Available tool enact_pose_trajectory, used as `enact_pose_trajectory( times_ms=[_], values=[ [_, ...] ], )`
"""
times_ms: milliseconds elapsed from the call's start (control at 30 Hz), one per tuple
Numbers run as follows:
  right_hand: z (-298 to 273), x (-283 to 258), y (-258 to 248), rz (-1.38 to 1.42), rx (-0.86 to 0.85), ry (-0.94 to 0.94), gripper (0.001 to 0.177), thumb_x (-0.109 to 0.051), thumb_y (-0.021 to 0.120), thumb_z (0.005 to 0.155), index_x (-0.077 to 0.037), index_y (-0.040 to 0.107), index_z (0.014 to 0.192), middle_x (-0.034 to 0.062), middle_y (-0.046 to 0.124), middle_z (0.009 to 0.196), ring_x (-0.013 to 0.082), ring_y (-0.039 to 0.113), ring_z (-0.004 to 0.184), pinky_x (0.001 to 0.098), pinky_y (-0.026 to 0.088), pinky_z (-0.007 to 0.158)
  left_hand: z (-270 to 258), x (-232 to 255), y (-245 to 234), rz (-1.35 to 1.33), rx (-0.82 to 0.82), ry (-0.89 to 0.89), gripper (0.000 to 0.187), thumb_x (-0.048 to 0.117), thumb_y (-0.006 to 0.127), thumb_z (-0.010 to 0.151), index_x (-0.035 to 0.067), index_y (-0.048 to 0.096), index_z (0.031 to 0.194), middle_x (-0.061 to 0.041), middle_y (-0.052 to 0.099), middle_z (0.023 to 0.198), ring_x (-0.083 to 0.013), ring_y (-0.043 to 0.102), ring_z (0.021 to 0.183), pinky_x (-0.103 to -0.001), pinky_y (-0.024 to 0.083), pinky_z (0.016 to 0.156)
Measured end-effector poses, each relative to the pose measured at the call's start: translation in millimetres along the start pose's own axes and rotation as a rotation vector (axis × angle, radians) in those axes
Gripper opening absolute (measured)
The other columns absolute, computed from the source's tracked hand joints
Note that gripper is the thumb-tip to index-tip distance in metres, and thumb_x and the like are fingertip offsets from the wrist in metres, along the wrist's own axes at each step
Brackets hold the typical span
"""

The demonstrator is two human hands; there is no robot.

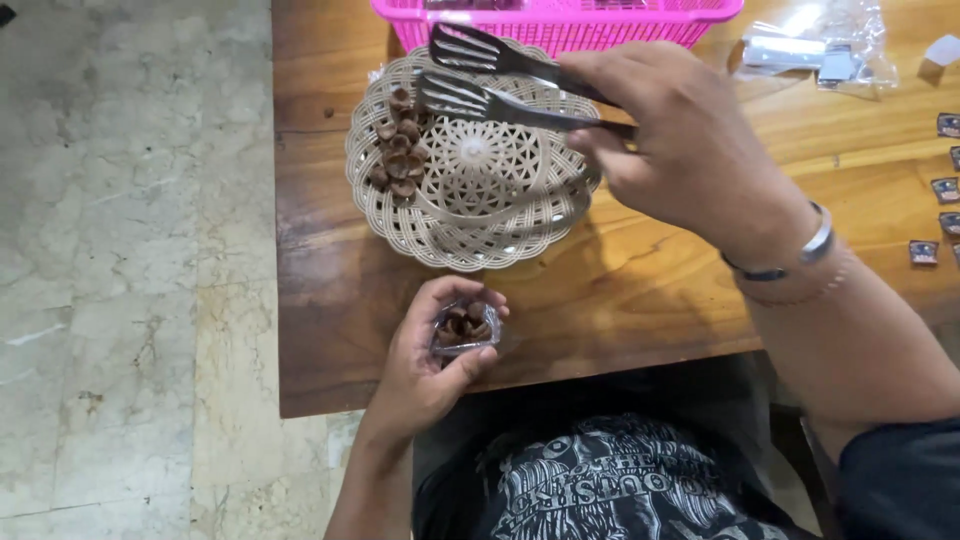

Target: Using tongs to fill small plastic bags with chocolate cereal pieces from a basket on a wooden table.

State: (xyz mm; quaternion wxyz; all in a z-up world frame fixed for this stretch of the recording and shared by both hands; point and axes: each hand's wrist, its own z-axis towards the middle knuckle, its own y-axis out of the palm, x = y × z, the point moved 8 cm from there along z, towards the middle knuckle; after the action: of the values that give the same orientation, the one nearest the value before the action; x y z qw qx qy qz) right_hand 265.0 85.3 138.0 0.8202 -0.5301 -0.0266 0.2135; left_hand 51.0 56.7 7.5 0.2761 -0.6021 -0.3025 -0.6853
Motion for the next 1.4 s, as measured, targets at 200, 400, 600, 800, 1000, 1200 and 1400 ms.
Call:
enact_pose_trajectory(
  times_ms=[200, 400, 600, 800, 1000, 1200, 1400],
  values=[
    [39, -2, 46, -0.015, -0.088, 0.041, 0.049, -0.013, 0.071, 0.094, 0.001, 0.059, 0.139, 0.0155, 0.069, 0.107, 0.0314, 0.059, 0.096, 0.0447, 0.05, 0.087, -6, 0, 8, -0.044, -0.103, 0.13, 0.041, 0.008, 0.067, 0.097, 0.018, 0.04, 0.126, -0.025, 0.062, 0.129, -0.0309, 0.073, 0.109, -0.039, 0.064, 0.089],
    [32, -6, 53, -0.02, -0.078, 0.012, 0.077, -0.027, 0.086, 0.081, 0.005, 0.051, 0.142, 0.0299, 0.056, 0.138, 0.0427, 0.054, 0.122, 0.0557, 0.043, 0.105, -8, 24, 17, -0.216, -0.064, 0.134, 0.027, 0.011, 0.065, 0.1, 0.014, 0.041, 0.112, -0.03, 0.058, 0.134, -0.0345, 0.072, 0.107, -0.042, 0.061, 0.094],
    [-22, -78, -29, 0.742, 0.041, -0.463, 0.022, 0.004, 0.06, 0.093, 0.0, 0.064, 0.114, 0.0121, 0.065, 0.102, 0.025, 0.065, 0.093, 0.0371, 0.058, 0.081, 13, 70, 32, -0.178, -0.084, 0.225, 0.024, 0.021, 0.065, 0.101, 0.01, 0.047, 0.112, -0.021, 0.062, 0.122, -0.0337, 0.064, 0.128, -0.044, 0.055, 0.105],
    [-23, -67, -73, 0.652, 0.2, -0.397, 0.015, -0.011, 0.059, 0.099, -0.004, 0.07, 0.092, 0.01, 0.066, 0.096, 0.0284, 0.059, 0.082, 0.04, 0.051, 0.078, 58, 115, 53, -0.093, -0.241, 0.303, 0.033, 0.033, 0.063, 0.105, 0.008, 0.046, 0.117, -0.014, 0.061, 0.128, -0.0207, 0.063, 0.113, -0.031, 0.053, 0.094],
    [-12, -31, -103, 0.76, 0.313, -0.381, 0.017, -0.011, 0.057, 0.1, -0.004, 0.068, 0.089, 0.0086, 0.071, 0.098, 0.0246, 0.067, 0.086, 0.036, 0.06, 0.081, 102, 166, 57, 0.033, -0.265, 0.493, 0.027, 0.033, 0.067, 0.099, 0.01, 0.055, 0.089, -0.02, 0.063, 0.123, -0.0283, 0.066, 0.114, -0.04, 0.058, 0.099],
    [-1, -23, -94, 1.068, 0.108, -0.505, 0.021, -0.023, 0.048, 0.109, -0.01, 0.053, 0.093, 0.0072, 0.071, 0.093, 0.0262, 0.065, 0.074, 0.0385, 0.056, 0.073, 130, 198, 70, -0.038, -0.435, 0.608, 0.038, 0.039, 0.066, 0.099, 0.013, 0.048, 0.079, -0.004, 0.059, 0.087, -0.0207, 0.053, 0.082, -0.035, 0.045, 0.077],
    [3, -8, -93, 0.869, 0.128, -0.418, 0.02, -0.019, 0.043, 0.108, -0.006, 0.057, 0.1, 0.008, 0.055, 0.08, 0.0253, 0.05, 0.065, 0.0361, 0.044, 0.06, 149, 188, 78, 0.119, -0.591, 0.589, 0.039, 0.047, 0.06, 0.1, 0.016, 0.051, 0.077, 0.005, 0.054, 0.076, -0.014, 0.049, 0.073, -0.032, 0.043, 0.076]
  ],
)
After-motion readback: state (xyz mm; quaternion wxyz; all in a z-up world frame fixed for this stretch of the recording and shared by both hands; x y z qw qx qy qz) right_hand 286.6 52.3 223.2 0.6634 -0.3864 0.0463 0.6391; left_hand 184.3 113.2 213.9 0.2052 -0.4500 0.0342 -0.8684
